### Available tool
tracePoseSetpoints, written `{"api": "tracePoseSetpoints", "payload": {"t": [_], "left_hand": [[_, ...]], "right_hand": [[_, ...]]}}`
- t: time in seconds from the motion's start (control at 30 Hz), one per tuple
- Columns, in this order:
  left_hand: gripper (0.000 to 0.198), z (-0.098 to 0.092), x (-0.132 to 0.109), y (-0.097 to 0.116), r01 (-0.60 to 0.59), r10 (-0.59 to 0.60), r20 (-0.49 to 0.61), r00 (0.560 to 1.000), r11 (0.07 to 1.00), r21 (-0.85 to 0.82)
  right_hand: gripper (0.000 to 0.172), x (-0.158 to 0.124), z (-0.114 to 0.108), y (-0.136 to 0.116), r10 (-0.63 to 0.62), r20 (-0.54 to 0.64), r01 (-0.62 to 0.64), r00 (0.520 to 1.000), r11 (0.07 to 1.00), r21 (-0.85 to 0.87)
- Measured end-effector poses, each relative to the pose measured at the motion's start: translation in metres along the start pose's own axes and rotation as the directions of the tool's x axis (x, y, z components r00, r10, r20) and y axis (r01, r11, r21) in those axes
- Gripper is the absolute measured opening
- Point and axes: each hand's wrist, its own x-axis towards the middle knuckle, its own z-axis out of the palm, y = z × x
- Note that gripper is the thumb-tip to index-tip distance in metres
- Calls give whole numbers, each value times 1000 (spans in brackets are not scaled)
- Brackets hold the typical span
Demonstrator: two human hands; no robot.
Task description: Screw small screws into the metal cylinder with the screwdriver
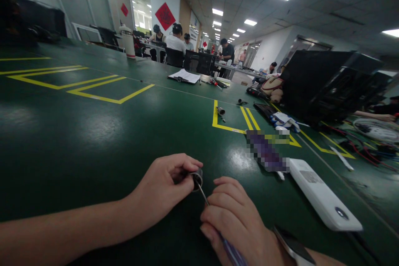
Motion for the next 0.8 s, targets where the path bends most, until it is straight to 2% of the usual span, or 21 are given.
{"api": "tracePoseSetpoints", "payload": {"t": [0.27,0.5,0.8], "left_hand": [[7,1,1,0,6,-6,1,1000,1000,-5],[7,0,0,0,-15,14,18,1000,1000,13],[7,0,-1,-2,-9,8,30,1000,1000,6]], "right_hand": [[12,1,-2,-3,74,7,-74,997,997,-13],[10,0,-2,0,-11,-60,12,998,1000,22],[11,3,-1,-4,44,-22,-44,999,999,-6]]}}
